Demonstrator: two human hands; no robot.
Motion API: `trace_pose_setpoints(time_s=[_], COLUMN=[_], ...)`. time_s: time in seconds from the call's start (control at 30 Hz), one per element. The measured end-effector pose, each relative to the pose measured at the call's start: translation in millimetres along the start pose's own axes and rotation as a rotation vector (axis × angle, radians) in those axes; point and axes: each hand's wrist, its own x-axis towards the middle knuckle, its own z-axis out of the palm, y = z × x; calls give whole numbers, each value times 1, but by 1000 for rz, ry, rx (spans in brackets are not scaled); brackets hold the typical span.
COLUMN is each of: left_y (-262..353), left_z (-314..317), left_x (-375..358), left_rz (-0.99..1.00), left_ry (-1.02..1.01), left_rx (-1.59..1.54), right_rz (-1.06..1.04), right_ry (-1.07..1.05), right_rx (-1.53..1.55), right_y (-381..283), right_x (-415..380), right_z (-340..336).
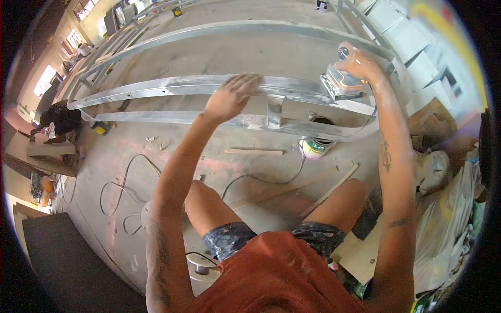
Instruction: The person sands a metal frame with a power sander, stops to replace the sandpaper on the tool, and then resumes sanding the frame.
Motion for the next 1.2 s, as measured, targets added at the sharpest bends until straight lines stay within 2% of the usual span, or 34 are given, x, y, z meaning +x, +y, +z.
trace_pose_setpoints(time_s=[0.13,0.23,0.4,0.5,0.57,0.63,0.7,0.73,0.83,1.0,1.07,1.17,1.2], left_y=[-31,-10,28,14,-2,-30,-45,-51,-49,-51,-55,-52,-53], left_z=[-3,-1,5,-5,-10,-4,-7,-9,-3,-2,1,-9,-8], left_x=[-16,-16,-10,-15,-22,-33,-42,-47,-49,-50,-50,-45,-45], left_rz=[-143,-223,-165,-114,-217,-253,-387,-458,-505,-501,-470,-486,-447], left_ry=[36,39,27,23,23,31,69,15,86,118,219,209,268], left_rx=[15,77,74,16,52,101,209,233,221,230,223,207,233], right_rz=[113,-16,-118,-136,-112,-139,-162,-181,-224,-274,-323,-366,-363], right_ry=[16,122,73,158,35,44,49,31,34,13,54,16,14], right_rx=[-105,-38,4,5,48,27,7,37,58,87,98,148,150], right_y=[-12,-30,-74,-98,-111,-117,-127,-131,-150,-187,-200,-218,-225], right_x=[-6,-8,3,6,2,9,11,11,18,37,50,68,64], right_z=[-4,8,15,16,6,12,10,7,11,21,31,37,33])
